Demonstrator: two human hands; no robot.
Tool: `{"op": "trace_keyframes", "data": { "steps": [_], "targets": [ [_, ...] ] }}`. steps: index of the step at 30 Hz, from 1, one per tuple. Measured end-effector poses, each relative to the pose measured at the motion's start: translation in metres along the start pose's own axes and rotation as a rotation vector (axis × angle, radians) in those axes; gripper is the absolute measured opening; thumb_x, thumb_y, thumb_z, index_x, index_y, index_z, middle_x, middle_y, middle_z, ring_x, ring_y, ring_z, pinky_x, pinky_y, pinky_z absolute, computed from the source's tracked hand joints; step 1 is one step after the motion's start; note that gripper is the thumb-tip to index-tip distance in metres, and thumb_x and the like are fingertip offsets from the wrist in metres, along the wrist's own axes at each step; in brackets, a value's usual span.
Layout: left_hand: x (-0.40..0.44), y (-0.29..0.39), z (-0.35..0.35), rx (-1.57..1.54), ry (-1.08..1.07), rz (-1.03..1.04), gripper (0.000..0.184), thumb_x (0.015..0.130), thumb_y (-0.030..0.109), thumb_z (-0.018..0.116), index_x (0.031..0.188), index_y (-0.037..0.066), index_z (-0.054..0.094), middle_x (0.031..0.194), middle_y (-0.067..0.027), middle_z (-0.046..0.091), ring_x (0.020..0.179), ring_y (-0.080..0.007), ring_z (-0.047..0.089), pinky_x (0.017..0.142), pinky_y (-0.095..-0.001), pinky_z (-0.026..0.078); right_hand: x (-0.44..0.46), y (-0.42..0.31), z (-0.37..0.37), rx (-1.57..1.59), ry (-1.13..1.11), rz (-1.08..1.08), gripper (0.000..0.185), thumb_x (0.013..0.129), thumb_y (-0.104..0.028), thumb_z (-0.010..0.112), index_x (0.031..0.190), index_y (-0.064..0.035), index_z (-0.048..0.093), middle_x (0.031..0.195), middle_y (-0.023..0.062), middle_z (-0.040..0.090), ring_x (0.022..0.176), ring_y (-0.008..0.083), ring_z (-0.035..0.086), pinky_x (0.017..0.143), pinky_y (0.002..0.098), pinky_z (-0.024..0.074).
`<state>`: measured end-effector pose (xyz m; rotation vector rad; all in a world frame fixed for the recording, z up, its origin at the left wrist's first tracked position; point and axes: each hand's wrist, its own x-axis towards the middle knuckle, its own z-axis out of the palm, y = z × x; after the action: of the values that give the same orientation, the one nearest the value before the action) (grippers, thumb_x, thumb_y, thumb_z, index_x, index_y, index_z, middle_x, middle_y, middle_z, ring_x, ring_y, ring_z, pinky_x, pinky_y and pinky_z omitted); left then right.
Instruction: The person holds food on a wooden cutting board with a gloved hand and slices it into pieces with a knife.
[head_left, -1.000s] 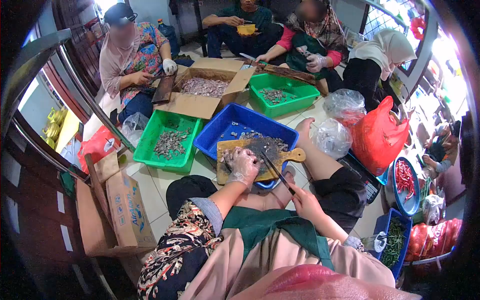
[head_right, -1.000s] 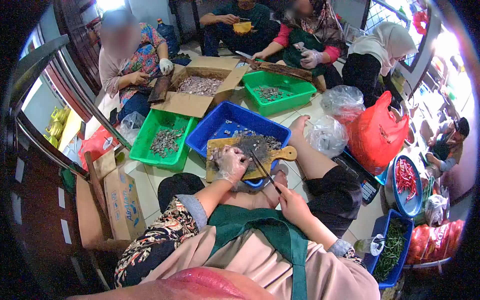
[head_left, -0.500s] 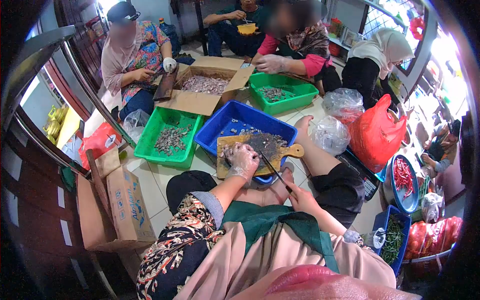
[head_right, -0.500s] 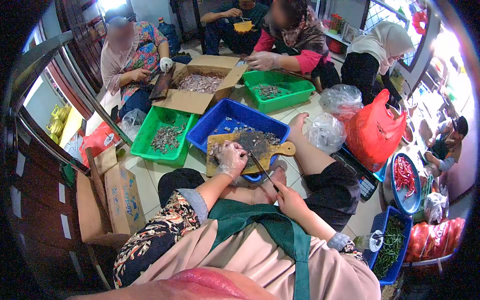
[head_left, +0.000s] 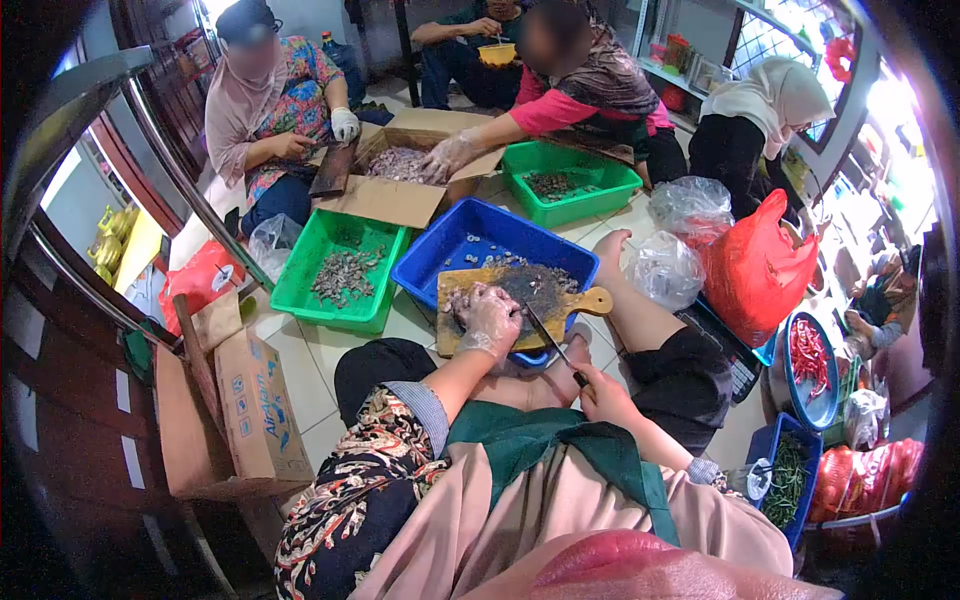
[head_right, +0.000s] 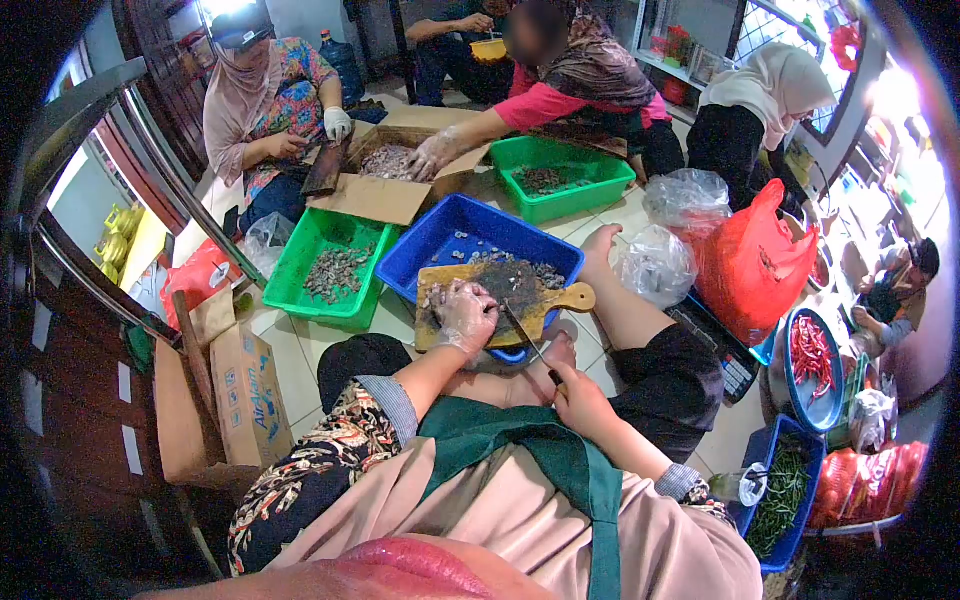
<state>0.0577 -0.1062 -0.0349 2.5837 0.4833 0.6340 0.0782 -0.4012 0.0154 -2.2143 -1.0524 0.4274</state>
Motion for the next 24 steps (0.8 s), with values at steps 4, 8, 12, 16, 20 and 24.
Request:
{"op": "trace_keyframes", "data": {
  "steps": [4,8,12,16,20,24],
  "targets": [
    [-0.002,0.003,0.001,0.017,0.009,-0.015,0.014,0.078,0.026,0.074,0.09,0.021,0.081,0.112,-0.0027,0.066,0.128,-0.0367,0.049,0.114,-0.0628,0.029,0.0,-0.009,-0.005,0.012,-0.002,-0.023,0.058,0.086,-0.007,0.062,0.143,-0.0123,0.05,0.108,0.0268,0.065,0.101,0.0455,0.065,0.09,0.05,0.053],
    [-0.005,0.019,-0.019,0.078,-0.007,-0.04,0.014,0.078,0.026,0.074,0.089,0.022,0.081,0.112,-0.0028,0.066,0.129,-0.0372,0.049,0.115,-0.0602,0.029,0.003,-0.004,-0.002,0.026,-0.003,-0.014,0.06,0.084,-0.007,0.065,0.142,-0.0122,0.05,0.104,0.025,0.065,0.095,0.0435,0.066,0.087,0.049,0.0537],
    [-0.002,0.001,0.001,-0.007,-0.007,-0.028,0.012,0.078,0.026,0.075,0.088,0.024,0.081,0.113,-0.002,0.066,0.131,-0.0367,0.049,0.117,-0.0629,0.023,0.003,-0.009,-0.004,0.043,0.011,-0.001,0.061,0.083,-0.006,0.064,0.142,-0.0116,0.05,0.098,0.0236,0.063,0.09,0.0417,0.066,0.084,0.0479,0.0541],
    [-0.003,0.005,0.001,0.039,0.001,-0.043,0.011,0.078,0.026,0.074,0.087,0.025,0.081,0.112,-0.0013,0.066,0.129,-0.0358,0.05,0.118,-0.0638,0.021,0.005,-0.006,-0.002,0.041,-0.016,0.021,0.062,0.083,-0.006,0.063,0.143,-0.0116,0.048,0.098,0.0256,0.064,0.092,0.0427,0.066,0.084,0.0487,0.0541],
    [-0.002,0.008,-0.002,0.079,0.027,-0.032,0.01,0.077,0.028,0.074,0.084,0.026,0.081,0.11,0.0002,0.067,0.128,-0.0348,0.051,0.117,-0.0669,0.019,0.005,-0.004,0.0,0.021,-0.006,0.012,0.062,0.084,-0.006,0.062,0.144,-0.0123,0.047,0.099,0.0269,0.065,0.094,0.0443,0.066,0.086,0.05,0.0539],
    [-0.003,0.008,-0.002,0.068,0.053,-0.033,0.009,0.077,0.029,0.074,0.083,0.027,0.08,0.109,0.0007,0.067,0.128,-0.0336,0.051,0.117,-0.0689,0.016,0.005,-0.009,-0.004,0.005,-0.032,0.02,0.062,0.085,-0.007,0.061,0.145,-0.0133,0.046,0.099,0.0267,0.066,0.096,0.0453,0.066,0.087,0.0509,0.0536]
  ]
}}
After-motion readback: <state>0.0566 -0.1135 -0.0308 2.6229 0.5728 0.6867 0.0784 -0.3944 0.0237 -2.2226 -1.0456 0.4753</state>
